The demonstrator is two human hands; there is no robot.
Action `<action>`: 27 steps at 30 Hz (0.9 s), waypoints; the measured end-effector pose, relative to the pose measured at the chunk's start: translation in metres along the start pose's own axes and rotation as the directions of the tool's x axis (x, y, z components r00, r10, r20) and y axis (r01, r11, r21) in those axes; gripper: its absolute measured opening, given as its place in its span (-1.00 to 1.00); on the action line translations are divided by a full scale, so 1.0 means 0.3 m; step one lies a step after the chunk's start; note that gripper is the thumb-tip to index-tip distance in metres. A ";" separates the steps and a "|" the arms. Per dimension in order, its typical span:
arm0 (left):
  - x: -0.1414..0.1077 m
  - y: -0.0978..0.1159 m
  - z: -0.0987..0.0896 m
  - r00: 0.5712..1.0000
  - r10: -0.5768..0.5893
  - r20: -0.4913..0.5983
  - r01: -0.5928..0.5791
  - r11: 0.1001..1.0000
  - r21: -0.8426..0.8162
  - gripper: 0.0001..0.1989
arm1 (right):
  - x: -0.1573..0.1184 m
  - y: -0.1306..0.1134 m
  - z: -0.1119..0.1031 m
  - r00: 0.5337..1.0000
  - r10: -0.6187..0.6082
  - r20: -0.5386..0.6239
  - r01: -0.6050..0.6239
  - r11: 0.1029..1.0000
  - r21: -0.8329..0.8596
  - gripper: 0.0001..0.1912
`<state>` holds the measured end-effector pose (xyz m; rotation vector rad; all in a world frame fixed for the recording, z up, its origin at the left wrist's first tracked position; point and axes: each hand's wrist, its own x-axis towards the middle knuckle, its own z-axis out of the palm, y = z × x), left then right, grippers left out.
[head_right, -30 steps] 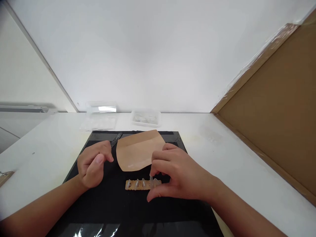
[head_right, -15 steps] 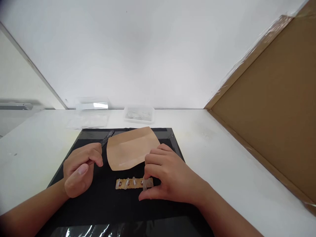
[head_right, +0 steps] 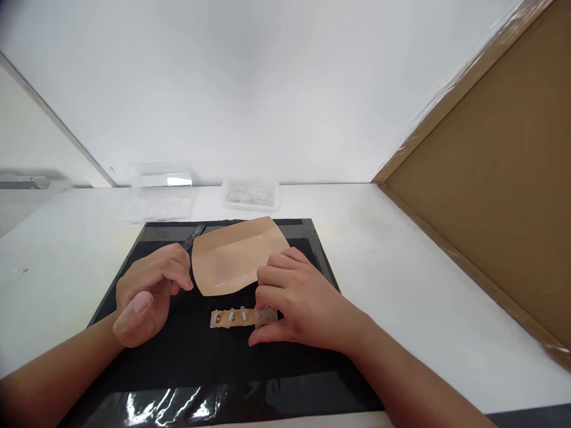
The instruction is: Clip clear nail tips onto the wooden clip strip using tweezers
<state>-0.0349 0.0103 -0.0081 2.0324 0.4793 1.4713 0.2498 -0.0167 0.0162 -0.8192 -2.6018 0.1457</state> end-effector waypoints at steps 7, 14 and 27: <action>0.003 0.006 0.000 0.999 -0.022 0.037 0.022 1.000 -0.001 -0.55 | -0.001 0.006 0.004 1.000 -0.003 0.001 0.003 1.000 -0.012 -0.50; 0.010 0.011 0.000 0.998 -0.026 0.049 0.026 1.000 0.000 -0.53 | 0.000 0.007 0.005 1.000 0.008 0.003 -0.008 1.000 -0.011 -0.53; 0.010 0.013 0.002 0.997 -0.026 0.078 0.028 0.999 -0.017 -0.52 | -0.002 0.011 0.008 1.000 0.023 0.001 -0.023 0.999 0.023 -0.52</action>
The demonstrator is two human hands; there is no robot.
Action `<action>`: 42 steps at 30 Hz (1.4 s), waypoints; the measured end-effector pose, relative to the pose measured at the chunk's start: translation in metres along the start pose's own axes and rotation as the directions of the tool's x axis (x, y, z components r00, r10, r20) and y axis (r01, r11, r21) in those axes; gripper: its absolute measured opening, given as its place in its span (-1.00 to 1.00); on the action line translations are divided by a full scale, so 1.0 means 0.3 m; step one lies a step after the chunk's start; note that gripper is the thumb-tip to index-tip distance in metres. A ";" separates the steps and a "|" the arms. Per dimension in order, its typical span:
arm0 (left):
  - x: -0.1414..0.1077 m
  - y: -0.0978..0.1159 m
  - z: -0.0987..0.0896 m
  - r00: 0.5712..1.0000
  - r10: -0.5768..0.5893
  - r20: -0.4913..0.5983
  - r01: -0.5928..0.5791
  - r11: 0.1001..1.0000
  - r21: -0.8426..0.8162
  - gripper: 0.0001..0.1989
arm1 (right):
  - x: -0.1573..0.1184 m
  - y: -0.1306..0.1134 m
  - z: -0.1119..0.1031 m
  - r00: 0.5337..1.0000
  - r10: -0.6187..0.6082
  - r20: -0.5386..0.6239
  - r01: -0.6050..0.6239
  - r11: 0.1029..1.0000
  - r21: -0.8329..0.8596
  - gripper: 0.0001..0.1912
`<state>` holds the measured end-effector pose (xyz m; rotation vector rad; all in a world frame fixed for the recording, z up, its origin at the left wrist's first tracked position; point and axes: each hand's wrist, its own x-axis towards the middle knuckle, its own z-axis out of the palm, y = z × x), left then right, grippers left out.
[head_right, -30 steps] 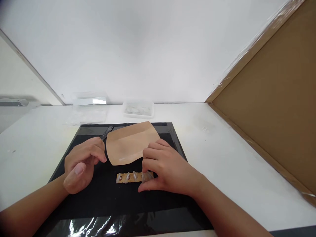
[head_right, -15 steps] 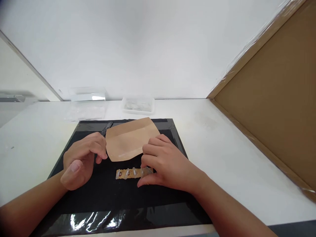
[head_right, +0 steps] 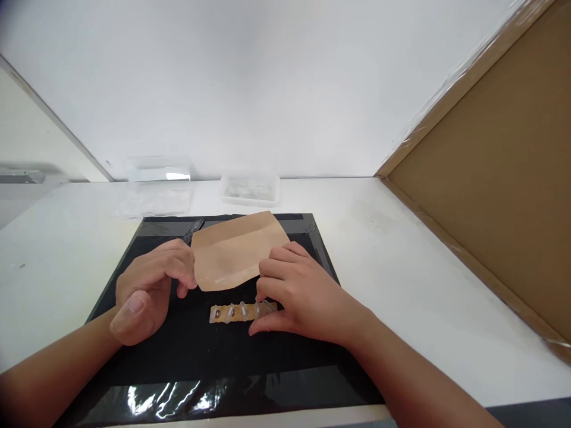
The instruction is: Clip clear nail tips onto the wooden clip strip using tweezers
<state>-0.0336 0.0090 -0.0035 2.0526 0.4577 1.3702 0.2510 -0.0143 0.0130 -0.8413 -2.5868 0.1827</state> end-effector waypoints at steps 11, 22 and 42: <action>0.005 0.004 0.002 1.000 0.001 0.010 -0.001 1.000 -0.002 -0.51 | -0.001 -0.005 -0.004 0.998 0.043 0.035 -0.043 0.999 0.014 -0.56; 0.004 0.001 0.003 1.000 0.011 0.012 -0.010 1.000 -0.021 -0.49 | 0.002 -0.019 -0.012 0.998 0.051 0.037 -0.051 0.998 0.023 -0.55; -0.001 0.006 0.005 0.998 -0.055 0.045 0.057 0.997 -0.043 -0.45 | 0.007 -0.038 -0.018 0.997 0.077 0.023 -0.076 0.996 -0.050 -0.54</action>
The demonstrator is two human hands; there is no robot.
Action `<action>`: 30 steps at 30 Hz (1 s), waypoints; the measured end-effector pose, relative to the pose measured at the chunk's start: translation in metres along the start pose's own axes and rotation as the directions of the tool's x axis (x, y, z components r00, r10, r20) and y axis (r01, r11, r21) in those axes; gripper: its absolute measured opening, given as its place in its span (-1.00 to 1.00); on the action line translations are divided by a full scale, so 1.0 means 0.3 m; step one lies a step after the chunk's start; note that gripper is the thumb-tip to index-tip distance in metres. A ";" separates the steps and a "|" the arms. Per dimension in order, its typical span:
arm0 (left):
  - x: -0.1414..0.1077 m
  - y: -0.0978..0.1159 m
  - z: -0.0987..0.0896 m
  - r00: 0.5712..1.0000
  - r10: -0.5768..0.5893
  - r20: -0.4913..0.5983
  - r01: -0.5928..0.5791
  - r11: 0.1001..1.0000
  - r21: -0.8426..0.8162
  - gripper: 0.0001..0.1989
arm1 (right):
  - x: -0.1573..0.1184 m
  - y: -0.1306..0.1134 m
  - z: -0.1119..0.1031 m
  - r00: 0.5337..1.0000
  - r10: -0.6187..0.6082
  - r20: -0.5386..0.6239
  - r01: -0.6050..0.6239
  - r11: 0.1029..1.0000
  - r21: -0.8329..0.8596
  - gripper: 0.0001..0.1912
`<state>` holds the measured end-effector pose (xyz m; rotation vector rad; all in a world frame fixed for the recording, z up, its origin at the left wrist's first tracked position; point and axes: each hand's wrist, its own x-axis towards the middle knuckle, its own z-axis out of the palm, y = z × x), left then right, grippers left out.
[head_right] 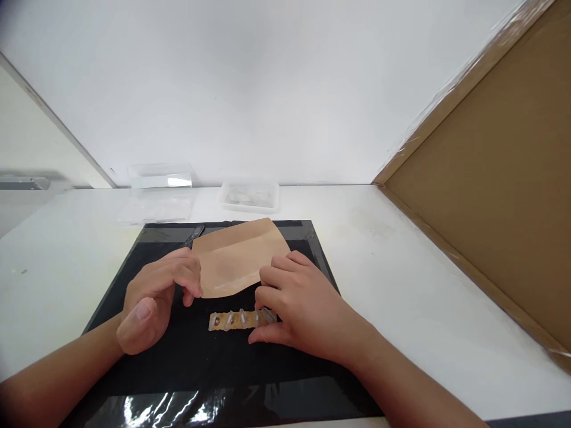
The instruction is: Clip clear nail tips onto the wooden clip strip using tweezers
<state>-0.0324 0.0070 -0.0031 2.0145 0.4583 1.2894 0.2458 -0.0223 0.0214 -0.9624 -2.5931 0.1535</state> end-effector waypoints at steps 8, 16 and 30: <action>-0.001 -0.002 0.002 1.000 0.004 -0.013 -0.004 1.000 -0.007 -0.45 | -0.002 0.007 0.007 1.000 0.002 -0.009 -0.002 1.000 0.022 -0.49; -0.005 -0.005 -0.001 1.000 0.008 -0.006 -0.008 1.000 -0.002 -0.45 | 0.000 0.005 -0.002 0.999 0.040 0.035 -0.042 0.998 0.055 -0.35; 0.029 0.028 0.008 0.964 0.247 0.099 -0.262 0.945 0.198 -0.73 | -0.165 -0.025 0.005 0.878 0.434 0.203 -0.479 0.810 0.339 -0.36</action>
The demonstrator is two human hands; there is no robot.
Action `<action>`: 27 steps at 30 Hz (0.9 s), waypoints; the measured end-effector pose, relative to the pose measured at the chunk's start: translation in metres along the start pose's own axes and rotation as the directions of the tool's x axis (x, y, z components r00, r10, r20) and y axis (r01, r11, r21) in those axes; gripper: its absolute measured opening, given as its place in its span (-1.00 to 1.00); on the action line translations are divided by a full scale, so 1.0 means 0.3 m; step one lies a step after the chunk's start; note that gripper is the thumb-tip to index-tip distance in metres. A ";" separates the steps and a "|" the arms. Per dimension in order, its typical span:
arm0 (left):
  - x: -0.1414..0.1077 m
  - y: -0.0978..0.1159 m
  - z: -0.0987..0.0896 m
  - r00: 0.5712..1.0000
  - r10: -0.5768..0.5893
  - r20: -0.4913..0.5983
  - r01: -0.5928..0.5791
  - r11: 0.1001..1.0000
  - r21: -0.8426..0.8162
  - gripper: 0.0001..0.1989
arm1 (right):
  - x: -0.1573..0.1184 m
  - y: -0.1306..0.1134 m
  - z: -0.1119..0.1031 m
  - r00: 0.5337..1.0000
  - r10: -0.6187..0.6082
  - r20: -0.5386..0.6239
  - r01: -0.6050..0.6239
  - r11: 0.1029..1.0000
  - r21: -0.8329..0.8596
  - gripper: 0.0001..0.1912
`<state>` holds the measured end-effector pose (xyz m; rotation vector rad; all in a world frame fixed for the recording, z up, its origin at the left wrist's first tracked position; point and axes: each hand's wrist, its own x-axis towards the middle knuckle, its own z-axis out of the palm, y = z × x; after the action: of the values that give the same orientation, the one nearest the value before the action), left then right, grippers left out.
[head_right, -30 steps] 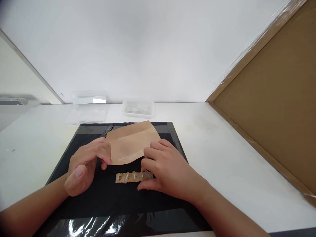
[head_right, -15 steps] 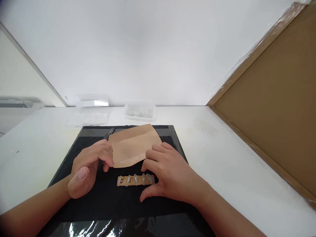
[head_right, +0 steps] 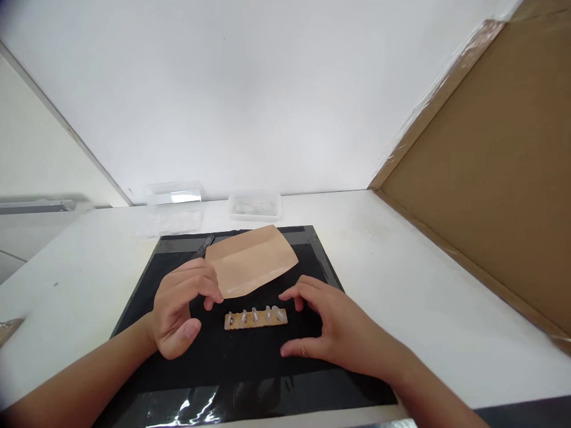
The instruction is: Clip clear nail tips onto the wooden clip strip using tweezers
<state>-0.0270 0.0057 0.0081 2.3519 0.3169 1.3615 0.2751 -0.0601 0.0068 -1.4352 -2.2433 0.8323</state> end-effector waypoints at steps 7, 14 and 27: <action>0.004 0.035 0.020 1.000 -0.013 -0.005 0.013 1.000 0.017 -0.78 | -0.033 -0.018 0.133 0.975 0.061 -0.212 -0.066 0.998 -0.018 -0.44; 0.002 0.031 0.022 0.999 -0.005 -0.044 0.007 0.998 0.056 -0.73 | -0.019 -0.052 0.146 0.946 0.068 -0.316 -0.091 0.994 -0.060 -0.70; -0.032 -0.027 0.028 0.977 -0.124 -0.173 0.153 0.974 0.168 -0.51 | -0.112 -0.057 0.165 0.876 0.095 -0.473 -0.178 0.975 -0.132 -0.70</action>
<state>-0.0244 0.0072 -0.0067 2.3142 0.6666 1.5140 0.2491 -0.1102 -0.0193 -1.6773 -1.8941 0.2837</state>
